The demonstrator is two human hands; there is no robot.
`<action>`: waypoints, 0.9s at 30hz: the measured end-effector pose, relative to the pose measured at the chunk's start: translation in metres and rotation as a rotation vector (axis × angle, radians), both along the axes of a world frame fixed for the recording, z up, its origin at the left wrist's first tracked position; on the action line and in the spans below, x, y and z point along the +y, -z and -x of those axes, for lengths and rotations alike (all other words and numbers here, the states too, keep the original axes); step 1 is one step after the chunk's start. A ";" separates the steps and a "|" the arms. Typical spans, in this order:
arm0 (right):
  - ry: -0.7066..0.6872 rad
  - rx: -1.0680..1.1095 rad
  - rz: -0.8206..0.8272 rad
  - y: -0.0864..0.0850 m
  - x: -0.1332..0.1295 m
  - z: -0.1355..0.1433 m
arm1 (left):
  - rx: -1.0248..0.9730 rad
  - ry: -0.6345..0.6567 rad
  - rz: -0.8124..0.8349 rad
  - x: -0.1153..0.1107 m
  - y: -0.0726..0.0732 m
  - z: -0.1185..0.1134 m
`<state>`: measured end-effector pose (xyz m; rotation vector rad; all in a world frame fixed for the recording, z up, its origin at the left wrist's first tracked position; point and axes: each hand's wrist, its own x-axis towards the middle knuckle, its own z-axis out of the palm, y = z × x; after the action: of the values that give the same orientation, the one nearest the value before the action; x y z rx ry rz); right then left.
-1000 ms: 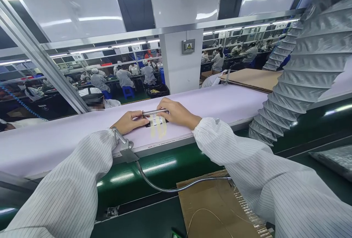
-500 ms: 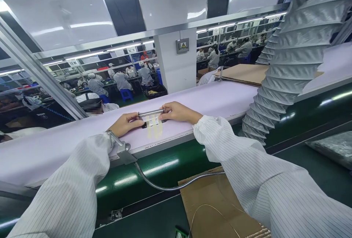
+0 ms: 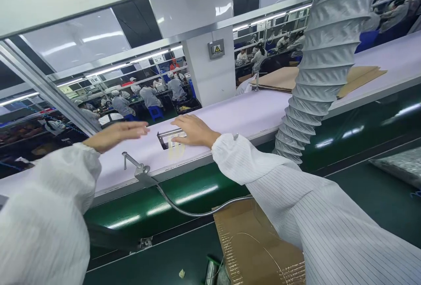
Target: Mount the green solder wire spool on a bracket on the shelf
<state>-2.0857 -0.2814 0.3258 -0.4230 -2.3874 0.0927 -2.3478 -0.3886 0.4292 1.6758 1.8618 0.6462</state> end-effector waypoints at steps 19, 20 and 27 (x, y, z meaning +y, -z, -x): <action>0.413 -0.138 -0.283 0.002 -0.026 0.054 | -0.081 0.259 -0.186 0.027 0.093 -0.010; 0.413 -0.143 -0.272 0.001 -0.025 0.055 | -0.074 0.268 -0.195 0.027 0.093 -0.009; 0.252 -0.278 -0.134 -0.029 -0.015 0.045 | -0.021 0.287 -0.227 0.028 0.097 -0.006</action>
<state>-2.1307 -0.2959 0.3546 -0.7075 -2.5675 -0.2547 -2.3416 -0.3605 0.3324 2.0237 1.5373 0.7713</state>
